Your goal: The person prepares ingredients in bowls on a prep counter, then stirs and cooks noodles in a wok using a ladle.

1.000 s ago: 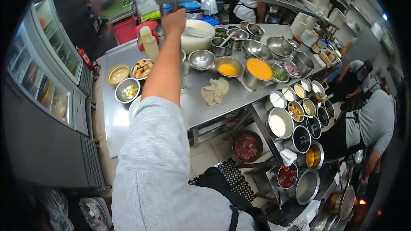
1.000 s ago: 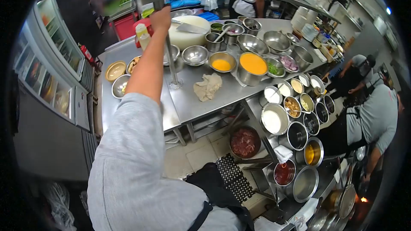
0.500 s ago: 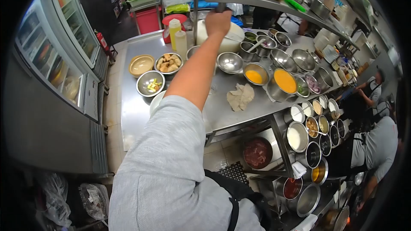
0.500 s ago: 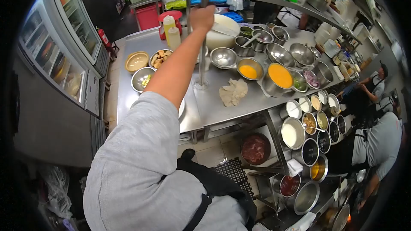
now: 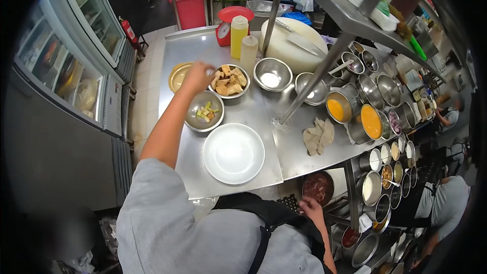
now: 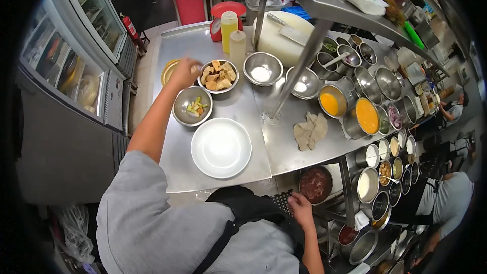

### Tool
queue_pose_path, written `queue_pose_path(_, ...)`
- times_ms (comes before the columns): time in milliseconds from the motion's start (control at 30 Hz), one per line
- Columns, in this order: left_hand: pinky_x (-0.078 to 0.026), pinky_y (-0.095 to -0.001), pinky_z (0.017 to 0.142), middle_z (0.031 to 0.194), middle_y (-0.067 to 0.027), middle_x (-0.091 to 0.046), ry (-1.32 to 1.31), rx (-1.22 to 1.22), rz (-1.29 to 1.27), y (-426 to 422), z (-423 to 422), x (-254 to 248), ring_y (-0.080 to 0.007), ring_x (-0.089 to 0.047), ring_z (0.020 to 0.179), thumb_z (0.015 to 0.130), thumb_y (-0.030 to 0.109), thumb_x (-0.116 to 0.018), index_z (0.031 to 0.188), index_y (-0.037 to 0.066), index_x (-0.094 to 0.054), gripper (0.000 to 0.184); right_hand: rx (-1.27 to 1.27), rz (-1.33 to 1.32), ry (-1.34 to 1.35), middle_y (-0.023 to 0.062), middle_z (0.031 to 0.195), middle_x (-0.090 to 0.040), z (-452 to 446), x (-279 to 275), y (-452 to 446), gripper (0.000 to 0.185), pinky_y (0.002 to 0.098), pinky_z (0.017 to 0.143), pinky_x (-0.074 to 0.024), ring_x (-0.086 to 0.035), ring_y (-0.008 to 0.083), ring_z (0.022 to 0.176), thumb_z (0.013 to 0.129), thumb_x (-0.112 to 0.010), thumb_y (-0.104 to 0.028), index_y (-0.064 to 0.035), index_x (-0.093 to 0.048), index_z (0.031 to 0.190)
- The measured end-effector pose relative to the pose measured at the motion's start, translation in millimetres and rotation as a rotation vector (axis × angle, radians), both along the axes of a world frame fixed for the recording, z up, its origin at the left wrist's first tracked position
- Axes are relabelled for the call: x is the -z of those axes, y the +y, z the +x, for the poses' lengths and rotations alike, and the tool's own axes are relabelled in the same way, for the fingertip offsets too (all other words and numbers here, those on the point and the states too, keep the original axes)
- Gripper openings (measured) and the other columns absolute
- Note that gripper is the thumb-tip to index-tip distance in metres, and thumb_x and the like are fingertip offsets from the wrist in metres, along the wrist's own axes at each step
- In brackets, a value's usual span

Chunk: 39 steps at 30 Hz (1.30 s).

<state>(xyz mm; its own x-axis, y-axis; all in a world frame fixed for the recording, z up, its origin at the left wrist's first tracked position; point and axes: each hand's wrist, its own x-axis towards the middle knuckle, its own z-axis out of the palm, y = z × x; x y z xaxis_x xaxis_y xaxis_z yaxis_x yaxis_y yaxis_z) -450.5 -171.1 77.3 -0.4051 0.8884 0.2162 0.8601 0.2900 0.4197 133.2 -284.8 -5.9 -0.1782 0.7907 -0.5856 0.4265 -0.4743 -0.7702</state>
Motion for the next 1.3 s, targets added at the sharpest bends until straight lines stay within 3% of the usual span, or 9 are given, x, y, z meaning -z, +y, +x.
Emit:
queue_pose_path(133,-0.044,-0.0414,0.1,0.122,-0.0168,-0.057,0.002,0.053,-0.091,-30.7,-15.2,53.3,-0.0341,-0.054,0.116,0.076,0.02,-0.075,0.109,0.017,-0.073,0.033,-0.462,0.097,0.02,0.0118,0.091,-0.069,-92.9,8.8,50.2,0.047,0.0283,0.065,-0.0537,-0.067,0.0152,0.071,0.091,-0.068,-0.023,0.0028,-0.056,0.128)
queue_pose_path(267,-0.043,-0.0408,0.101,0.123,-0.0147,-0.055,-0.087,0.078,-0.062,-30.5,-13.7,66.9,-0.0333,-0.053,0.116,0.071,0.016,-0.079,0.11,0.015,-0.072,0.039,-0.469,-0.029,0.03,0.0135,0.085,-0.068,-180.7,-4.1,63.5,0.045,0.0298,0.064,-0.0536,-0.068,0.0165,0.069,0.093,-0.065,-0.028,0.0044,-0.056,0.124)
queue_pose_path(367,-0.044,-0.0404,0.099,0.12,-0.0144,-0.055,-0.11,0.116,-0.058,-23.9,-20.1,70.1,-0.033,-0.054,0.115,0.071,0.013,-0.079,0.111,0.014,-0.072,0.041,-0.484,0.049,-0.107,0.0171,0.081,-0.068,-204.4,5.2,62.4,0.035,0.0345,0.063,-0.0542,-0.07,0.022,0.064,0.097,-0.057,-0.029,0.005,-0.056,0.101)
queue_pose_path(800,-0.043,-0.0409,0.104,0.129,-0.0192,-0.049,-0.085,0.163,-0.022,-30.9,-18.8,80.5,-0.0359,-0.05,0.12,0.074,0.007,-0.076,0.113,0.018,-0.072,0.04,-0.441,0.146,-0.203,0.0235,0.087,-0.067,-190.7,-1.9,64.8,0.029,0.0403,0.067,-0.0544,-0.07,0.0314,0.07,0.095,-0.056,-0.023,0.0061,-0.057,0.099)
queue_pose_path(867,-0.043,-0.0408,0.103,0.128,-0.0192,-0.049,-0.1,0.165,-0.037,-36.9,-16.3,78.5,-0.036,-0.05,0.12,0.074,0.007,-0.076,0.112,0.017,-0.073,0.039,-0.513,0.446,-0.315,0.0249,0.089,-0.066,-178.2,11.9,68.7,0.028,0.0429,0.074,-0.0524,-0.068,0.037,0.08,0.093,-0.057,-0.022,0.0054,-0.059,0.099)
queue_pose_path(933,-0.043,-0.0408,0.103,0.128,-0.0192,-0.049,-0.112,0.166,-0.057,-46.2,-13.2,77.6,-0.0361,-0.05,0.12,0.074,0.007,-0.077,0.111,0.017,-0.073,0.039,-0.452,0.399,-0.297,0.0266,0.091,-0.066,-173.4,11.4,70.7,0.028,0.0449,0.079,-0.0502,-0.065,0.0408,0.088,0.092,-0.058,-0.023,0.0049,-0.06,0.098)
queue_pose_path(1000,-0.044,-0.0405,0.101,0.128,-0.0195,-0.047,-0.129,0.204,-0.045,-54.2,-7.6,78.0,-0.0363,-0.05,0.12,0.073,0.006,-0.077,0.113,0.017,-0.072,0.041,-0.42,0.27,-0.275,0.0246,0.095,-0.067,-170.5,0.8,74.2,0.032,0.0411,0.083,-0.0497,-0.066,0.0347,0.091,0.093,-0.059,-0.023,0.0047,-0.06,0.107)
queue_pose_path(1033,-0.044,-0.0405,0.101,0.128,-0.0198,-0.047,-0.129,0.201,-0.062,-56.9,-4.3,76.7,-0.0367,-0.05,0.119,0.074,0.005,-0.077,0.112,0.016,-0.072,0.04,-0.435,0.316,-0.267,0.0226,0.091,-0.067,-168.0,1.6,74.4,0.029,0.0393,0.073,-0.053,-0.068,0.032,0.083,0.094,-0.058,-0.022,0.0048,-0.06,0.106)
queue_pose_path(1300,-0.043,-0.0411,0.101,0.127,-0.02,-0.048,-0.142,0.203,-0.039,-75.0,20.0,75.6,-0.0368,-0.049,0.119,0.072,0.009,-0.08,0.108,0.015,-0.073,0.037,-0.376,0.222,-0.27,0.0251,0.09,-0.066,-139.3,23.2,83.4,0.03,0.0437,0.074,-0.0515,-0.067,0.0384,0.081,0.094,-0.055,-0.023,0.0051,-0.06,0.101)
